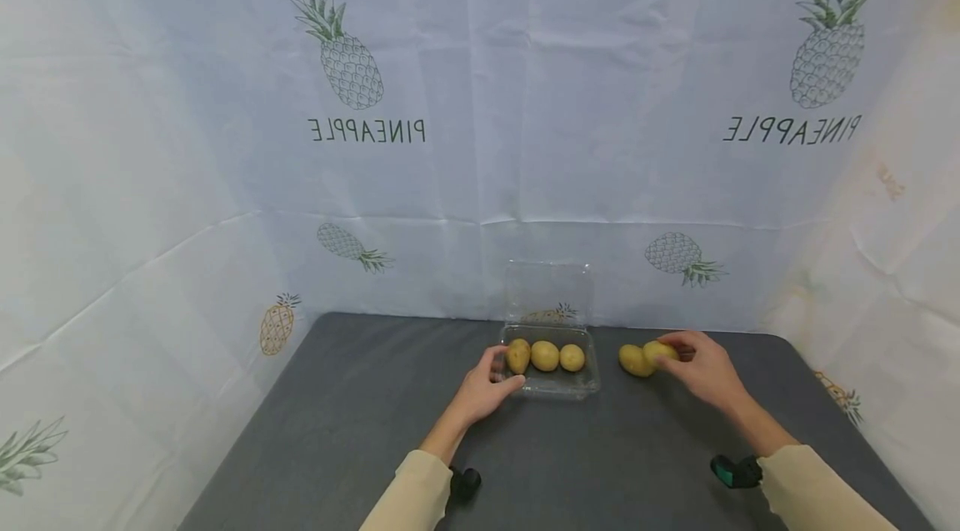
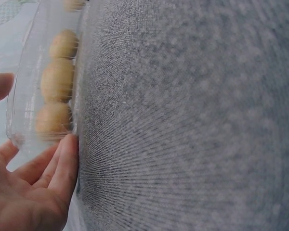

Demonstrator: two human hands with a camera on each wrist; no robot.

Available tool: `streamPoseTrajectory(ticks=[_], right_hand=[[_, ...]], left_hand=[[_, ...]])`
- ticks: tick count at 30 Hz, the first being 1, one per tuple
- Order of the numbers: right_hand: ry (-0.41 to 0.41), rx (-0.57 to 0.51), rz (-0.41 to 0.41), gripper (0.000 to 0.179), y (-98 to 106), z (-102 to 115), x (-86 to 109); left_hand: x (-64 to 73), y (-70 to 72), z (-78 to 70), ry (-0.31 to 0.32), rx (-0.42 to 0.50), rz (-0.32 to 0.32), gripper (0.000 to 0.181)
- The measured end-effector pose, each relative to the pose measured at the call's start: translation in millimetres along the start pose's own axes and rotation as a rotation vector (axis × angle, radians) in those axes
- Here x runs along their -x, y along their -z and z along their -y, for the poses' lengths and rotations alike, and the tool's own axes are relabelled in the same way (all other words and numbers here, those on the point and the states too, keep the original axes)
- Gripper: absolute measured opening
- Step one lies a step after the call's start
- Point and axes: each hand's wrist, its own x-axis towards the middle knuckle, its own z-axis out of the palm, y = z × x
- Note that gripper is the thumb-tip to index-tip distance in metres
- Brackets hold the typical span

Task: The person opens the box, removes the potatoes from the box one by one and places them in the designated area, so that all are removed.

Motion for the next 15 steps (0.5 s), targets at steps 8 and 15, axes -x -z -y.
streamPoseTrajectory(ticks=[8, 15], right_hand=[[-0.067, 0.041, -0.020, 0.039, 0, -14, 1.7], [-0.137, 0.056, -0.003, 0.044, -2, -28, 2.3]], left_hand=[[0.9, 0.3, -0.6, -0.001, 0.006, 0.004, 0.061], [1.3, 0.7, 0.4, -0.009, 0.011, 0.007, 0.062]])
